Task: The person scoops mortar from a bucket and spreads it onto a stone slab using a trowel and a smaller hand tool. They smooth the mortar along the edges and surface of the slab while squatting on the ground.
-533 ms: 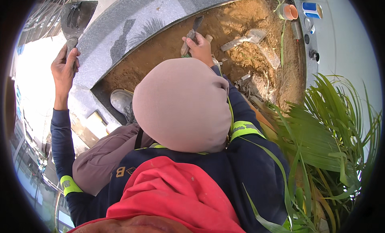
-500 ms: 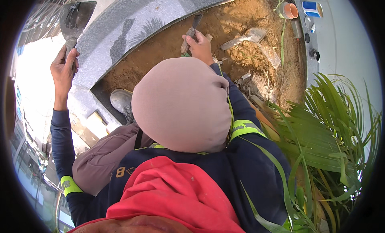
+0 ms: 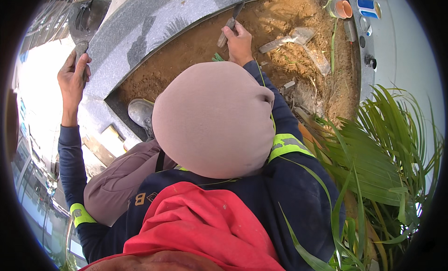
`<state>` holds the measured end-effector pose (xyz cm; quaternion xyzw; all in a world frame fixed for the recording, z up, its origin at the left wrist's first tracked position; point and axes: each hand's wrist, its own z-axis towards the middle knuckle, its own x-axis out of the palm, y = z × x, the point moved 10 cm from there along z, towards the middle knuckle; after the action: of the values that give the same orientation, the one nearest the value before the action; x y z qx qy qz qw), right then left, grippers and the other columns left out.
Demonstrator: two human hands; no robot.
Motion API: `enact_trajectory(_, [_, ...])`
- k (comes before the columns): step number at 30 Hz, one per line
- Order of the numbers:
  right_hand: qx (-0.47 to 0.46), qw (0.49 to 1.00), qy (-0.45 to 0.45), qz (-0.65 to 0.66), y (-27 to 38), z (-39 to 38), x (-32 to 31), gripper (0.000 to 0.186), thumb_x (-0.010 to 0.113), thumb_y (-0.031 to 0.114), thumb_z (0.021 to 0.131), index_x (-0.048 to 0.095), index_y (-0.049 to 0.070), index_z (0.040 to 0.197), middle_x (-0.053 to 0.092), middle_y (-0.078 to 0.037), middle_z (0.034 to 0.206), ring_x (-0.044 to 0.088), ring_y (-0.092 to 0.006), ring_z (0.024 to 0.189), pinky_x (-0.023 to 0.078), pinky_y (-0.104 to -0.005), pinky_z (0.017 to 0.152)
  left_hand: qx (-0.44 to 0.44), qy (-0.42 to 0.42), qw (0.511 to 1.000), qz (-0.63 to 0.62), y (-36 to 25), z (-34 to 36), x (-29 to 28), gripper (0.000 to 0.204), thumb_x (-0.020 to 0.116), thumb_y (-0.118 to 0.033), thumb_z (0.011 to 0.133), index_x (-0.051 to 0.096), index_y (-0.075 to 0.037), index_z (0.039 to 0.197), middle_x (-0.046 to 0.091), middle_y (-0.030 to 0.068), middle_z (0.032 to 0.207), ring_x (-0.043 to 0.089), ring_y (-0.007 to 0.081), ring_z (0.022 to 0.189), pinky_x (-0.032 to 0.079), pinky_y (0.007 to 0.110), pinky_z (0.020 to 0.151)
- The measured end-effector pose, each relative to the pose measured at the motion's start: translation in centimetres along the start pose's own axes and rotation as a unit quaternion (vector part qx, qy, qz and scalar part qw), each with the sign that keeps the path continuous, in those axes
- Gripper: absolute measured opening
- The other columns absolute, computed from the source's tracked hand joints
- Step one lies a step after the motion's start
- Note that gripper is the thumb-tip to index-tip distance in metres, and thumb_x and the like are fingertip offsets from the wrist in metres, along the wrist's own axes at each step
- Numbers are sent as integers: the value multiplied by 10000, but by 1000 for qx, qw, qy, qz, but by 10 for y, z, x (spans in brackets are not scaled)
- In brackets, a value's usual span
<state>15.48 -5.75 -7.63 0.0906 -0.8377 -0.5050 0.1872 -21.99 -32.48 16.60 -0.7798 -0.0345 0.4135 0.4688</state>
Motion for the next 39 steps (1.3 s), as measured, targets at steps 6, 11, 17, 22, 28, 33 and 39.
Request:
enact_trajectory(6, [-25,998,-5,-63,-12,8,-5,403,701,67,936,607,-104,1290,660,-69,1106,637,-135,931,523,-282,831,-4,6,1000,-10,4,0,2,648,697,-278,995,476,188,1388,619,24,692,513,45,565,414,200,496])
enact_trajectory(11, [-57,967,-33,-246,-34,8,-4,485,770,179,879,639,-101,1252,674,-146,1136,657,-195,953,522,-323,862,-2,6,1000,-8,4,2,2,643,698,-276,994,481,182,1389,658,44,752,530,48,577,420,199,496])
enact_trajectory(17, [-29,954,-19,-297,-20,-22,25,578,778,202,889,586,-108,1337,687,-160,1216,655,-195,1053,511,-318,935,7,-1,1000,-14,6,3,3,604,692,-267,997,509,162,1381,663,49,773,534,51,579,419,200,494])
enact_trajectory(22, [-21,939,17,-344,-5,-46,30,627,782,316,878,602,-72,1337,663,-214,1293,666,-250,1118,518,-351,941,7,12,1000,-10,10,5,5,478,672,-253,1010,600,107,1314,639,35,755,525,43,577,408,199,488])
enact_trajectory(28, [-21,988,-41,-150,20,-27,-7,484,748,192,907,625,-84,1285,696,-104,1091,636,-138,915,523,-291,807,5,5,1000,-10,12,8,-2,358,648,-229,1022,649,64,1228,645,33,773,532,44,578,406,203,482])
enact_trajectory(33, [-36,998,-39,-46,15,11,-14,397,749,161,918,659,-70,1228,689,-57,965,597,-92,840,506,-266,703,2,9,1000,-1,4,7,-1,329,641,-217,1025,649,44,1226,670,47,864,560,52,608,424,204,488])
enact_trajectory(39, [-48,995,-34,-82,-9,6,0,537,771,190,888,605,-132,1284,709,-149,1050,647,-156,866,531,-292,795,17,13,1000,17,-6,5,4,382,653,-240,1020,641,79,1230,670,56,833,564,57,602,430,206,490])
